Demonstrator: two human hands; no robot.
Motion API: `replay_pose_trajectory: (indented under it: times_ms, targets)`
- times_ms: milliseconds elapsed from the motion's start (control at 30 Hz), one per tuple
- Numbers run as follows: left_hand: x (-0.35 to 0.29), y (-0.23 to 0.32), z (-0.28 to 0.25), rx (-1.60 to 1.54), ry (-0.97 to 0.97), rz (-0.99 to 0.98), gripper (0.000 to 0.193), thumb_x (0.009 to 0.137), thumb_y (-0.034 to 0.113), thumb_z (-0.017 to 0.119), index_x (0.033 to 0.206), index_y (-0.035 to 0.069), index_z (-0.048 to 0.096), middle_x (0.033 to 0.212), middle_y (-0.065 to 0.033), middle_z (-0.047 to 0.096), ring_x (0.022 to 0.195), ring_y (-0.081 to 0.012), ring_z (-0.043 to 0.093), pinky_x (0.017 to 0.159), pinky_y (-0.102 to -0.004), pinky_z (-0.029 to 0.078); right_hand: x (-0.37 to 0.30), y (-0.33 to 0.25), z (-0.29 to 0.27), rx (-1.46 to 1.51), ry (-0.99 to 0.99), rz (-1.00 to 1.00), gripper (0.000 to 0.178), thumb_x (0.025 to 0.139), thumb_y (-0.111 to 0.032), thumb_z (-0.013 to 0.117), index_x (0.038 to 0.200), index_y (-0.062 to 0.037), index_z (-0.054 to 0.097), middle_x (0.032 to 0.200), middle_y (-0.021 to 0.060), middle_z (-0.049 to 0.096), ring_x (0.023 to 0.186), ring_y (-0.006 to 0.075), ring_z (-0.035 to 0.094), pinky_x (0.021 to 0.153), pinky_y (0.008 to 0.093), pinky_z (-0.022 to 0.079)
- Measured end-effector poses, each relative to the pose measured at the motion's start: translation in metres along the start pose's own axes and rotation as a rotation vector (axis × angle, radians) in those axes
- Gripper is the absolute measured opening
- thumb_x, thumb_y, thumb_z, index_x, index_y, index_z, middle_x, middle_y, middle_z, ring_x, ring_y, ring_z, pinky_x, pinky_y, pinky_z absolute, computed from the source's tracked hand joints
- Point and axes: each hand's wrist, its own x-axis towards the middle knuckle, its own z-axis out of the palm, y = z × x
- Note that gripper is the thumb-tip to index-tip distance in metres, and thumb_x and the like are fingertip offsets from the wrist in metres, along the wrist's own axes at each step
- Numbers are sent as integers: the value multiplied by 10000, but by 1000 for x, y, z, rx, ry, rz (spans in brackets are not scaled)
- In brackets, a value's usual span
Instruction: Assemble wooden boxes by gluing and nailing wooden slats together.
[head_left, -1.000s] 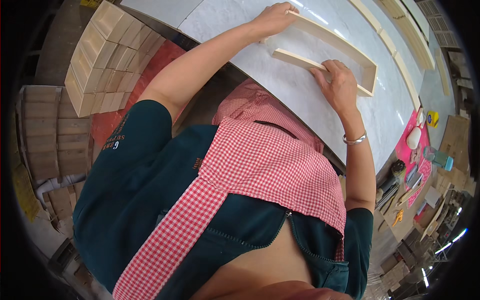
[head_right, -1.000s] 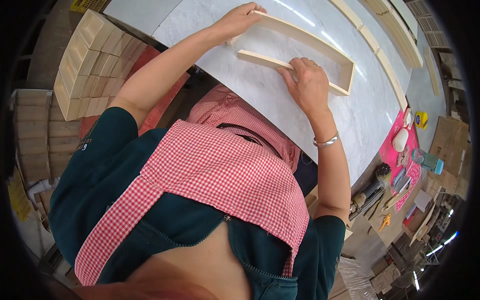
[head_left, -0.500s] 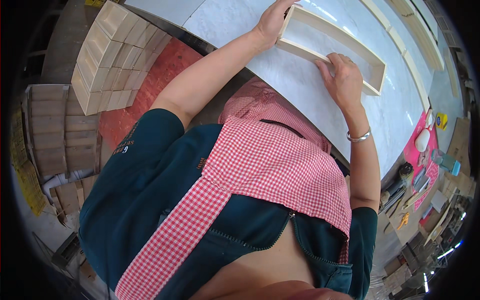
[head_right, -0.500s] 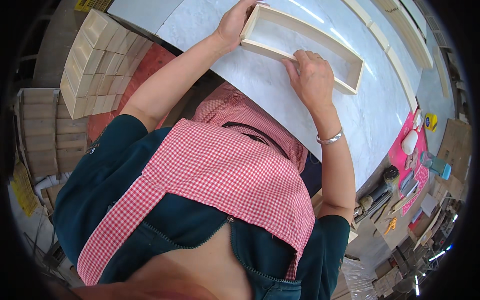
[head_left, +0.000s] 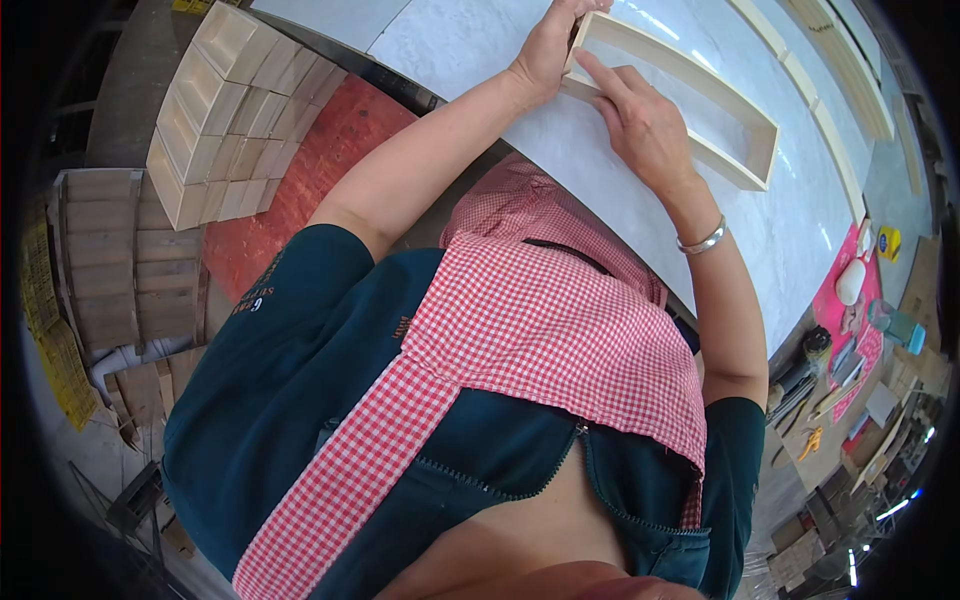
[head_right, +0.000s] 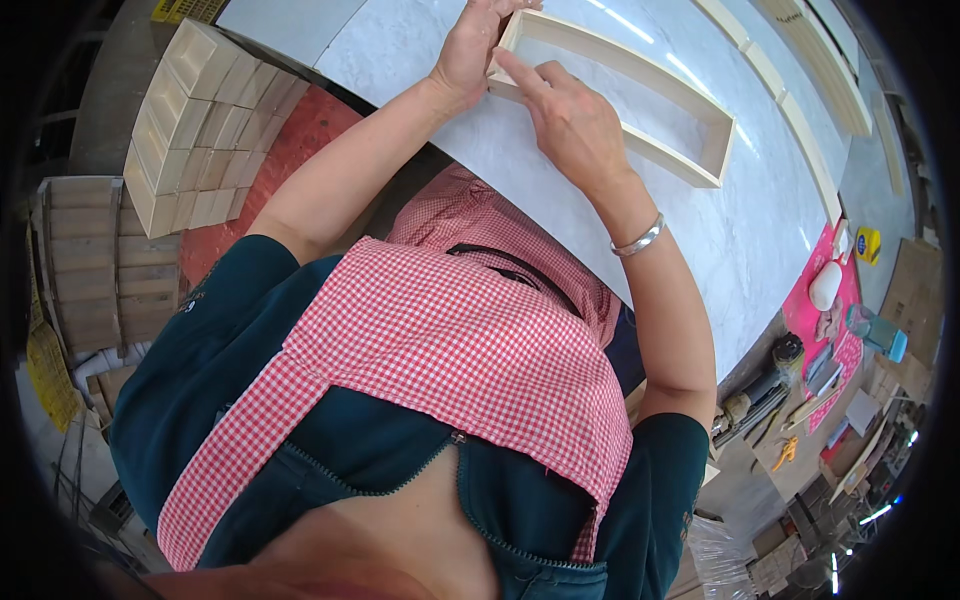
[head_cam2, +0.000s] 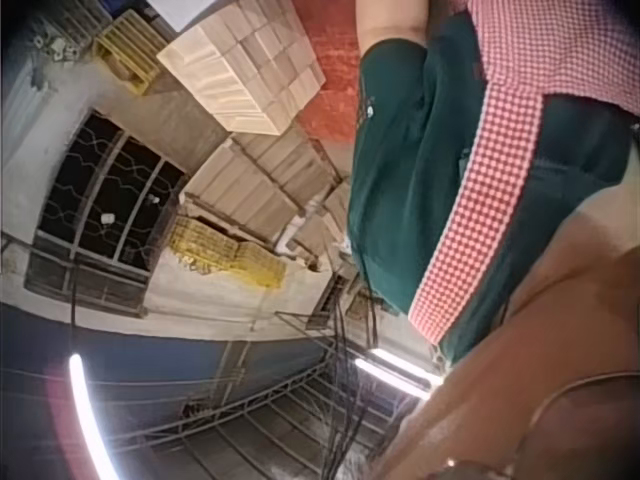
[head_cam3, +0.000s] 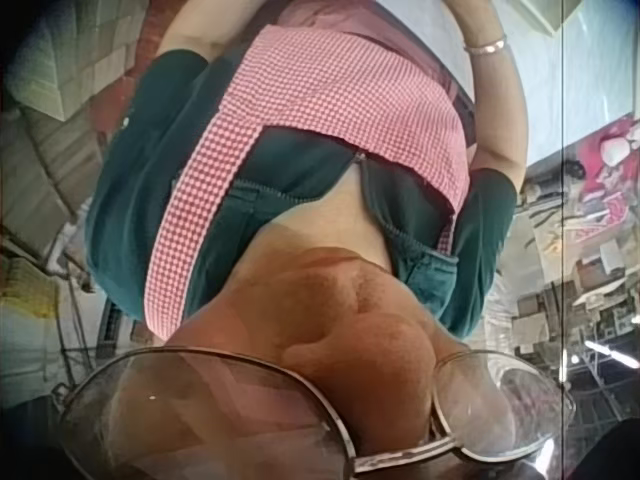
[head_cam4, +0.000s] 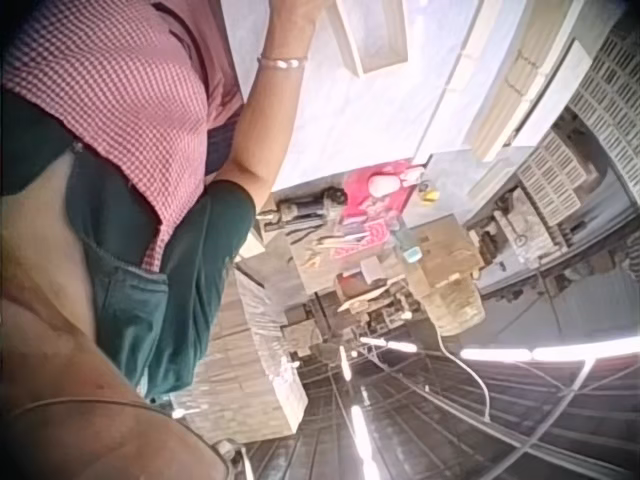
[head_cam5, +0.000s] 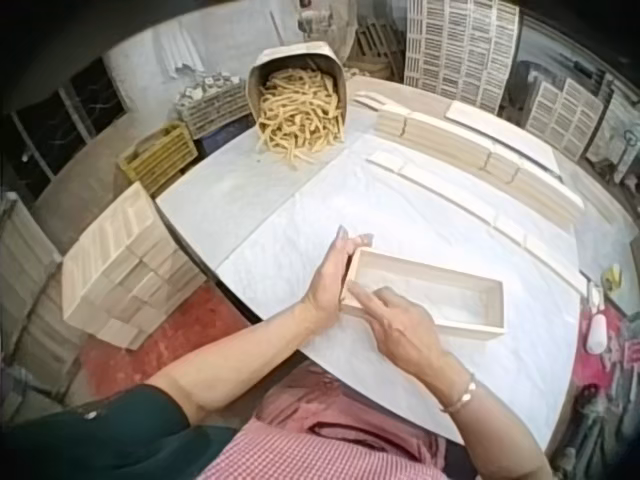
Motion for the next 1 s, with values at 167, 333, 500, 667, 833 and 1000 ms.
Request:
replay_pose_trajectory:
  times_ms: [167,333,500,667,833,1000]
  targets:
    - [-9,11,15,-53,78,-11,750,1059,589,245,1396,-43,468,1402,-194,491,1254,-274,497,1100,-329,352,3,1,6,-28,-39,-37,502,912,-70,610,1364,-287,599,882,-16,629,673,148,612,641,299,534]
    - [-5,0,-4,19,-26,88,688,1067,501,320,1460,-58,388,1453,-214,452,1308,-292,470,1135,-346,327,7,0,4,45,-60,-35,478,894,-61,627,1324,-269,641,873,-11,635,666,152,605,634,308,528]
    - [-21,-4,-5,-175,-189,162,696,1033,414,441,1528,-50,288,1487,-224,420,1348,-307,443,1155,-357,308,7,2,5,130,-30,-30,446,878,-56,653,1280,-248,682,862,-8,646,652,155,593,627,312,519]
    - [-18,-15,-57,156,-397,172,804,938,287,622,1553,-47,227,1525,-245,375,1397,-329,401,1164,-358,306,9,-1,2,139,-39,-35,444,861,-47,676,1268,-224,697,855,-2,656,642,158,585,627,301,512]
    - [-21,39,-57,990,-506,136,982,828,253,782,1566,-27,198,1548,-264,342,1418,-336,381,1158,-373,326,9,-2,1,152,-42,-27,445,863,-46,680,1279,-203,691,858,1,660,642,159,585,623,294,508]
    - [-17,52,-60,938,-472,46,1080,707,260,893,1561,22,275,1567,-269,317,1434,-356,359,1154,-393,337,10,-1,1,160,-61,-17,436,862,-36,685,1270,-186,695,856,4,659,649,156,589,625,295,508]
